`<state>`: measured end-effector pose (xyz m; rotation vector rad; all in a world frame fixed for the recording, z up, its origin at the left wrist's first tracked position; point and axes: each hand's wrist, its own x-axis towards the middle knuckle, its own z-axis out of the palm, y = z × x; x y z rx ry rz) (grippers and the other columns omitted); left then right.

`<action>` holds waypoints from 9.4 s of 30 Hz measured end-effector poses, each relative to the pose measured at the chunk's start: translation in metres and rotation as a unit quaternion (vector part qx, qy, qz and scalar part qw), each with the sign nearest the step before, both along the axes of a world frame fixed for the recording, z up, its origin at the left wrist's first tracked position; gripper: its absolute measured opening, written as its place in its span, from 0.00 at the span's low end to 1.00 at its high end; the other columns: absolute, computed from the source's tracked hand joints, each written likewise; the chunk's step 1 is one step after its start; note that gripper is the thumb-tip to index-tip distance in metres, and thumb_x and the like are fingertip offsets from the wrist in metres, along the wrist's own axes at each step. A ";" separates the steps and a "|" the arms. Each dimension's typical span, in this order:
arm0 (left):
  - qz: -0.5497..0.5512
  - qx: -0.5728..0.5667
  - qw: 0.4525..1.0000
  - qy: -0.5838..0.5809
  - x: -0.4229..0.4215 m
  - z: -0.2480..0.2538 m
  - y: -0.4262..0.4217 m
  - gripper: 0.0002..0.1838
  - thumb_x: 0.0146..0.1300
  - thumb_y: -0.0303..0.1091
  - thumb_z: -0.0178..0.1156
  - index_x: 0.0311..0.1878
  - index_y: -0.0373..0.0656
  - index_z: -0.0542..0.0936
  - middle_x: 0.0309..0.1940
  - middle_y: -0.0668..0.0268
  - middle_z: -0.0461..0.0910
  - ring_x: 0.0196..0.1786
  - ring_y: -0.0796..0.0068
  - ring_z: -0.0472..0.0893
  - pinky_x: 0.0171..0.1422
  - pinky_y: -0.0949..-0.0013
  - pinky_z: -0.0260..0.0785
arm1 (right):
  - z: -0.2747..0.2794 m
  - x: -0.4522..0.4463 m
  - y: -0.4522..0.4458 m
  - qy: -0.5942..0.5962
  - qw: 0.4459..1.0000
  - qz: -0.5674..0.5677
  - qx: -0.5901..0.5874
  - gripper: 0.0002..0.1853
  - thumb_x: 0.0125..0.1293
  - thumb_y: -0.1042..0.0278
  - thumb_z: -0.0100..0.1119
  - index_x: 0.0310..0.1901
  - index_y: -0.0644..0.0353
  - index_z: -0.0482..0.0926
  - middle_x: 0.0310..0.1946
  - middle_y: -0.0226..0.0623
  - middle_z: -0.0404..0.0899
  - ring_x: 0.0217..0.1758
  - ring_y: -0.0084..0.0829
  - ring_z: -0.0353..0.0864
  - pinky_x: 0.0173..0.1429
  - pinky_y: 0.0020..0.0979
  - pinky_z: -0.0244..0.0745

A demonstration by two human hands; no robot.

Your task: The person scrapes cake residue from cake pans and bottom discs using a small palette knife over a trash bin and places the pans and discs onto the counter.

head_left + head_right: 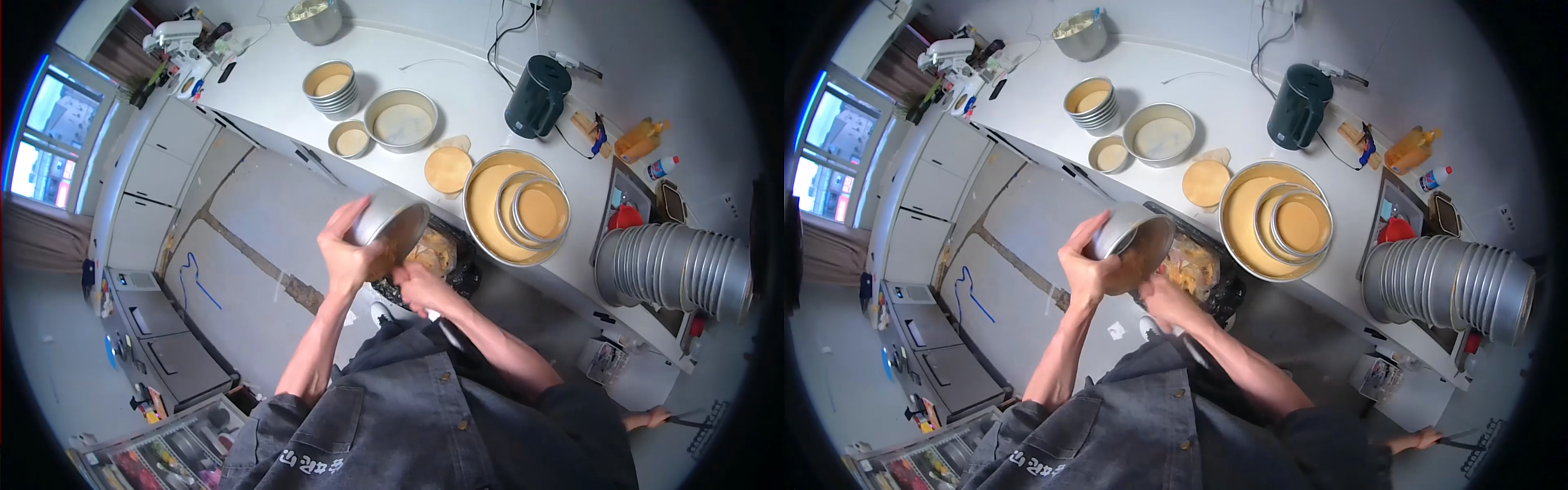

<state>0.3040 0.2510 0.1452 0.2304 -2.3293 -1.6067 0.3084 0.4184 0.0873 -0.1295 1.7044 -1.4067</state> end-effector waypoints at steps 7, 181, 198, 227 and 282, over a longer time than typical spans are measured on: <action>0.037 0.076 0.994 0.073 0.006 -0.033 0.002 0.37 0.36 0.20 0.61 0.59 0.38 0.86 0.58 0.53 0.82 0.61 0.61 0.81 0.70 0.63 0.70 | 0.009 0.000 0.004 -0.236 0.963 -0.020 -0.128 0.11 0.78 0.62 0.48 0.41 0.60 0.69 0.18 0.27 0.64 0.12 0.22 0.62 0.16 0.32 0.60; 0.026 -0.039 0.998 -0.035 0.011 -0.006 0.000 0.42 0.47 0.22 0.61 0.73 0.41 0.75 0.62 0.57 0.79 0.58 0.67 0.79 0.64 0.67 0.70 | -0.050 -0.024 0.040 0.429 0.892 -0.025 0.138 0.13 0.78 0.61 0.53 0.47 0.65 0.73 0.28 0.63 0.81 0.33 0.63 0.83 0.31 0.55 0.76; 0.097 0.111 0.985 -0.092 -0.015 -0.011 -0.011 0.40 0.38 0.19 0.56 0.63 0.35 0.84 0.46 0.56 0.85 0.46 0.69 0.82 0.55 0.72 0.73 | -0.011 -0.041 0.047 0.392 0.890 0.021 0.232 0.13 0.74 0.64 0.56 0.51 0.64 0.74 0.29 0.61 0.83 0.31 0.53 0.88 0.32 0.50 0.82; 0.192 0.385 0.901 -0.059 -0.015 -0.049 -0.027 0.34 0.42 0.19 0.48 0.58 0.27 0.81 0.45 0.54 0.82 0.26 0.79 0.67 0.28 0.76 0.58 | -0.055 -0.005 0.048 0.465 0.885 -0.032 0.019 0.12 0.76 0.64 0.54 0.43 0.66 0.77 0.34 0.58 0.85 0.40 0.61 0.85 0.42 0.52 0.76; 0.160 0.032 0.979 0.124 -0.002 -0.032 0.007 0.40 0.41 0.21 0.54 0.66 0.35 0.81 0.51 0.64 0.80 0.46 0.74 0.78 0.55 0.73 0.71 | 0.045 -0.013 0.013 -0.098 0.991 0.047 -0.078 0.13 0.78 0.60 0.50 0.46 0.63 0.74 0.18 0.28 0.68 0.14 0.19 0.69 0.15 0.30 0.61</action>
